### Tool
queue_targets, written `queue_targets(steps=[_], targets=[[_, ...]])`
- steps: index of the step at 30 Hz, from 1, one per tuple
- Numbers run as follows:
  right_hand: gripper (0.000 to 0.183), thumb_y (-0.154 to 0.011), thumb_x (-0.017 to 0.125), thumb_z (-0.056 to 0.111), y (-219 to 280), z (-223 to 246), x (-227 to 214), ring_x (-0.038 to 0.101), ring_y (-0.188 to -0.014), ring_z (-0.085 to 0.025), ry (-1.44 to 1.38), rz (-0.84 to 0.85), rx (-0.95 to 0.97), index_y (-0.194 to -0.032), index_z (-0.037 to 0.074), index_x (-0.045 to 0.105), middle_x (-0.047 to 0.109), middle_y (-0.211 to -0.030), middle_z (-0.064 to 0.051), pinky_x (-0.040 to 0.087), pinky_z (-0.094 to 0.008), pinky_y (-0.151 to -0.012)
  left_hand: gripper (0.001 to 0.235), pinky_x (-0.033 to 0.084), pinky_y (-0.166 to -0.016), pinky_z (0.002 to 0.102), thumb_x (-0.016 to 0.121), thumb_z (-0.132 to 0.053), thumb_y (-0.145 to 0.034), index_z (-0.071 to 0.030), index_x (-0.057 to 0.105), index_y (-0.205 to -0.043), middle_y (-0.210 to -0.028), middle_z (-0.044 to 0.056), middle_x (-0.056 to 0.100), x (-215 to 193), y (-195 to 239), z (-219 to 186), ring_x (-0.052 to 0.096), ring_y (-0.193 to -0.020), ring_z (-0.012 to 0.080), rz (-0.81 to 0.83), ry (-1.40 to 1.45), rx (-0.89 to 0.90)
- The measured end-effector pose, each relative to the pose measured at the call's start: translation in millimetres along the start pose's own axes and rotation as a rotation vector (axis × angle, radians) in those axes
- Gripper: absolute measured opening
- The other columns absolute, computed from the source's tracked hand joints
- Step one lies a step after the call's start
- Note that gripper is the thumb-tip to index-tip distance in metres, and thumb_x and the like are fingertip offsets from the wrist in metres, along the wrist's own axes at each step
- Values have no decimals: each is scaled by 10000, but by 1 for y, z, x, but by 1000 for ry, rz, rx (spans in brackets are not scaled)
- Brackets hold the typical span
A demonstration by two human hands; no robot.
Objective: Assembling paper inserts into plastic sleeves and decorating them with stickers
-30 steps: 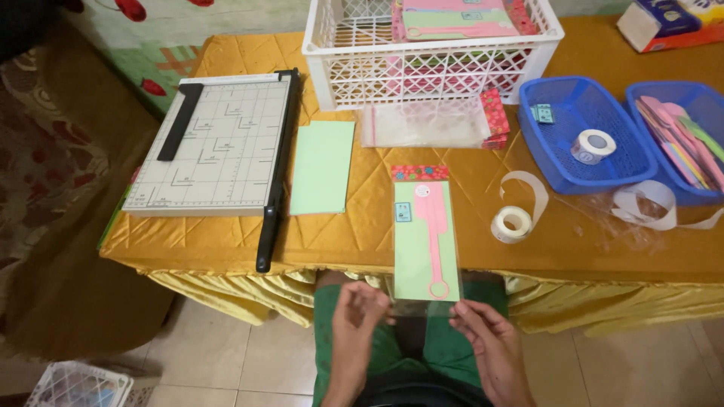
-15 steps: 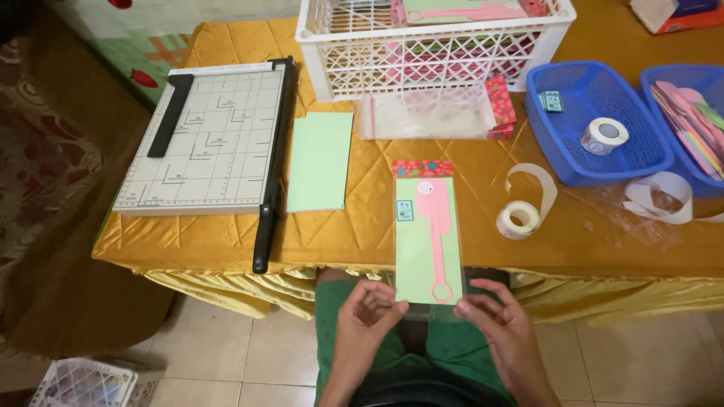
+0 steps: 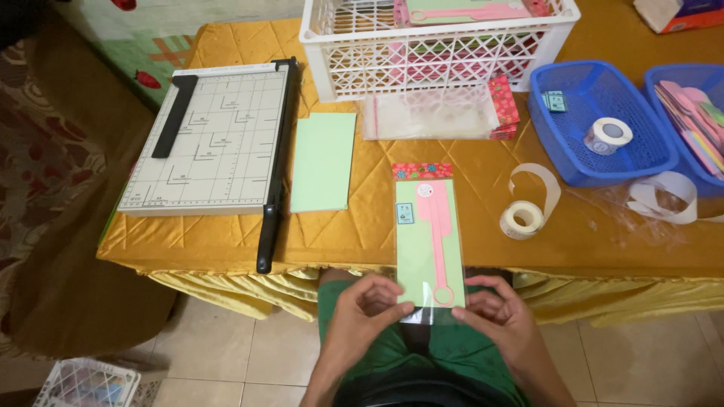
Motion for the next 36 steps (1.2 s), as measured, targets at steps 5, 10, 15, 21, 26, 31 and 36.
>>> queue_targets(steps=[5,10,15,21,26,31,36], targets=[[583,-707,856,-116,-4,2,-5,772,-805,-230,94,86,-90,-1228,15,629,807,-860,-173,640,-361,-794,148,581,-745,219,877,-47,-804,-49,766,-901,-823,46,782,-3,-2,-4,716,-775,101,-4,-51,-30],[494,-702,895,-52,-1,12,2,756,-867,-172,280,109,-165,-1156,1,708,811,-942,-121,609,-270,-857,197,563,-765,204,890,-34,-786,-48,775,-946,-825,48,766,-6,0,-8,713,-814,95,18,-55,-87],[337,-721,912,103,0,40,8,769,-930,-150,515,197,-195,-1046,83,824,842,-1022,-40,613,-269,-867,133,565,-770,212,887,-98,-795,-103,787,-883,-899,-1,809,-7,-2,-13,727,-829,81,48,-226,-45],[308,-739,891,19,-1,45,10,738,-873,-132,418,192,-130,-1035,15,809,839,-994,-74,585,-248,-831,136,535,-787,205,882,-124,-809,-114,802,-917,-906,-24,779,-7,-5,-11,681,-858,79,97,-284,-21],[306,-710,915,69,0,58,15,762,-868,-127,501,216,-167,-1005,60,834,872,-972,-48,611,-250,-809,154,576,-773,228,887,-123,-788,-127,810,-922,-922,-1,799,-9,-7,-14,716,-844,112,111,-323,85],[279,-733,900,179,1,65,18,723,-820,-90,691,225,-392,-1004,140,846,819,-914,10,521,-218,-747,151,599,-747,260,852,-65,-821,-73,788,-958,-922,51,771,-10,-6,-15,715,-827,148,161,-345,357],[260,-736,879,122,2,70,26,753,-819,-110,762,238,-689,-986,105,808,789,-924,-24,599,-237,-756,197,535,-742,282,801,-68,-892,-78,765,-1085,-929,39,712,-15,-6,-6,688,-843,154,217,-515,479]])
Point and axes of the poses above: each hand's wrist, its own y-axis away from the middle knuckle, its own x-axis out of the palm, z = x × y, the point moved 2 cm from there along -y, towards the middle knuckle
